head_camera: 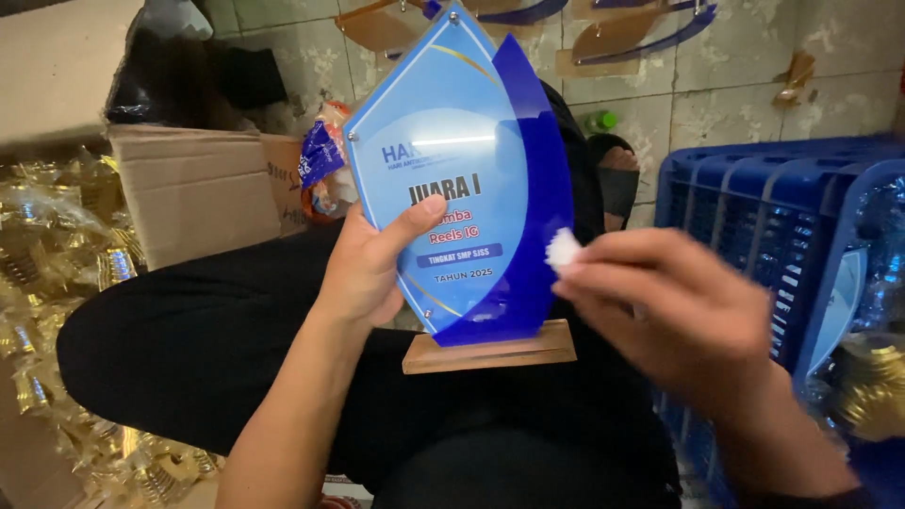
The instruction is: Peeling off the brown protective paper from blue and clear acrylic award plaques.
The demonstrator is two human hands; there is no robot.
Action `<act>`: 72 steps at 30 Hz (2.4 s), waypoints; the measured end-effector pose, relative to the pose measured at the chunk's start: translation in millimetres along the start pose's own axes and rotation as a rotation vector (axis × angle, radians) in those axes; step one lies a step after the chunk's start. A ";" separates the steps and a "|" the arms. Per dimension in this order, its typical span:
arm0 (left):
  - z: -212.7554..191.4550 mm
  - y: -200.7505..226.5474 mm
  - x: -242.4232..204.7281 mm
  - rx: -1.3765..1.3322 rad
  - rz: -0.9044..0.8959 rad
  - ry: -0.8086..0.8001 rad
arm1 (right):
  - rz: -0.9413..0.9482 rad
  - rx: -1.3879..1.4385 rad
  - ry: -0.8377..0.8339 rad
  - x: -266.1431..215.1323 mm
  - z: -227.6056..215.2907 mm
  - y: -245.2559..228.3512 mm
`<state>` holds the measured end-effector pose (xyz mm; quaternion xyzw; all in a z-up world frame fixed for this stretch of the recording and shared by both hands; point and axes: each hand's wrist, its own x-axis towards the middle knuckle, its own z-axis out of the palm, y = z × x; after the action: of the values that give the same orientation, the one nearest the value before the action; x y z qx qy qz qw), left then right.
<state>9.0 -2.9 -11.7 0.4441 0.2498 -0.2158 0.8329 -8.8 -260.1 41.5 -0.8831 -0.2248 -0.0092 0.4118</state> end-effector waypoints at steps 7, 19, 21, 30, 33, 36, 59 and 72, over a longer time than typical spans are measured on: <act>1.6 -2.0 -0.7 0.028 0.028 -0.003 | -0.289 -0.267 -0.378 9.6 2.6 7.0; 4.9 1.4 -0.7 0.074 0.004 0.077 | -0.478 -0.339 -0.448 30.1 5.7 24.2; 5.2 2.0 -1.1 0.071 0.010 0.075 | -0.550 -0.187 -0.453 28.3 9.8 7.5; 1.6 -1.1 2.3 0.053 0.023 0.042 | -0.451 -0.176 -0.427 29.8 11.6 20.0; 6.3 1.4 0.6 0.076 0.034 0.092 | -0.416 -0.382 -0.279 37.3 13.2 27.2; -0.3 -4.4 -0.7 0.041 0.047 0.080 | -0.458 -0.143 -0.428 20.7 21.0 -2.7; 12.3 0.2 -6.6 0.061 0.021 0.091 | 0.329 0.263 -0.035 17.8 8.0 29.1; 13.9 -1.7 -8.1 0.091 0.085 0.078 | 0.628 0.343 -0.045 30.1 35.8 -6.5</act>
<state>4.8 -14.5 -1.2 0.4998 0.2532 -0.1740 0.8098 9.6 -218.6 28.6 -0.8272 0.0503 0.1752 0.5316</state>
